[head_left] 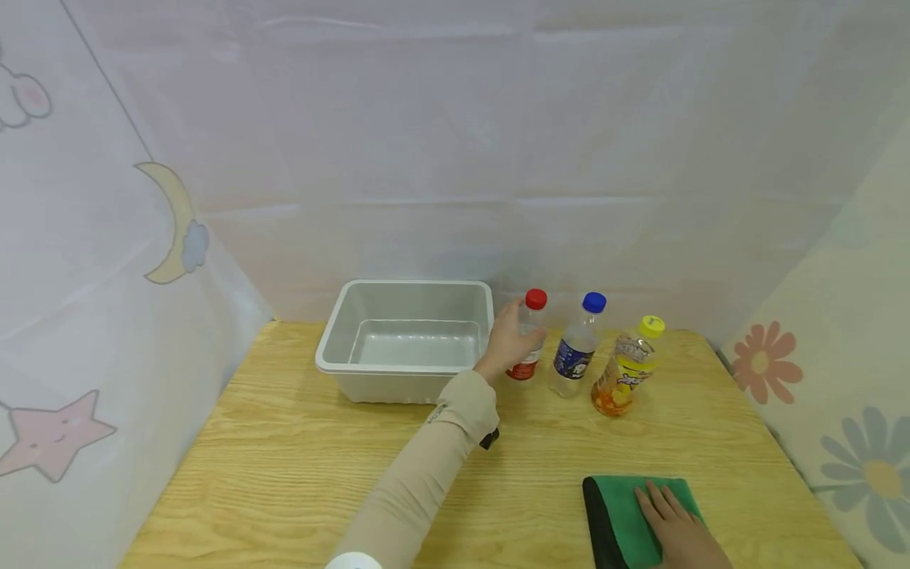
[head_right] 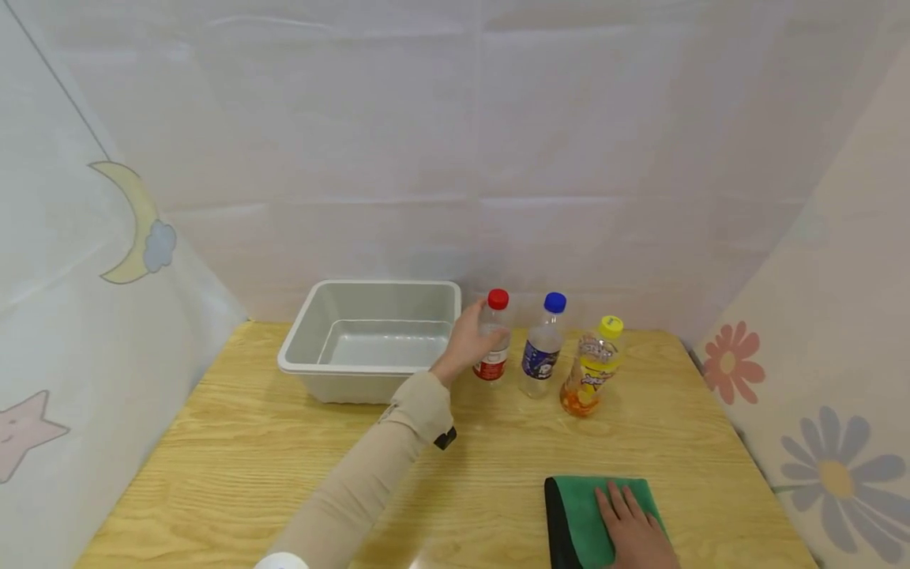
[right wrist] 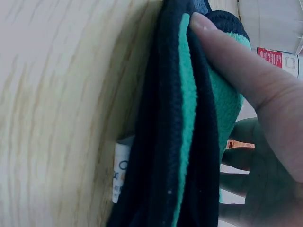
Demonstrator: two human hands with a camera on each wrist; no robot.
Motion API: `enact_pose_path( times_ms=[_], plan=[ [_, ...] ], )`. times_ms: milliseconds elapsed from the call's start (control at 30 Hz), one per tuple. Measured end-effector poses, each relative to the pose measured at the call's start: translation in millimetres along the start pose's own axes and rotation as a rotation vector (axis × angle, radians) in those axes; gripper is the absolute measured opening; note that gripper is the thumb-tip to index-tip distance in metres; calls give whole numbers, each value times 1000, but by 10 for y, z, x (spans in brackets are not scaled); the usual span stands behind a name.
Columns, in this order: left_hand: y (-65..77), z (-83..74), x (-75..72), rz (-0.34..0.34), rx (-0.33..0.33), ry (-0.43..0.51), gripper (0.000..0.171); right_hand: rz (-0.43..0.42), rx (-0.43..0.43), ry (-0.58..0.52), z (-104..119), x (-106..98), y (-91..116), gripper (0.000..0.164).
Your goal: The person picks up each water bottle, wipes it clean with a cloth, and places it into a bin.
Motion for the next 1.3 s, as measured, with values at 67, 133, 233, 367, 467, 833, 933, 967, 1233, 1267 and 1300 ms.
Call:
enact_pose_path(
  times_ms=[67,133,233,367,467,833,933,967,1233,1267,1300],
  plan=[
    [-6,7,8,-3,20,-4,62,11,8,-15,-3,-5,-16,117],
    [-10,10,16,-10,39,-6,60,19,16,-27,-4,-10,-28,114],
    [-14,12,26,-22,53,-19,58,18,17,-43,-3,-16,-33,112],
    [-7,18,29,-16,61,-30,56,1,-5,-49,13,-39,-33,110],
    [13,14,15,-9,79,-37,56,7,-1,-72,23,-60,-41,106],
    [188,-28,-76,-19,129,-23,55,-87,57,-92,45,-79,-43,90],
    [250,-28,-85,-5,118,-20,55,-101,104,-114,41,-78,-48,88],
    [273,-29,-89,0,114,-20,55,-104,115,-120,39,-78,-49,88],
    [455,-69,-151,32,123,-22,54,-220,141,-137,60,-93,-24,77],
    [473,-72,-159,37,126,-18,53,-226,145,-140,59,-97,-26,76],
    [489,-74,-167,42,129,-13,53,-228,150,-145,57,-102,-26,75]
  ],
)
Point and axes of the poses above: each hand's wrist, its own y-axis away from the middle knuckle, its own x-axis out of the palm, z = x × y, the point moved 1 cm from there along -y, towards the middle knuckle, and after that the axes turned 10 degrees about -x, right-handed, at the moved point
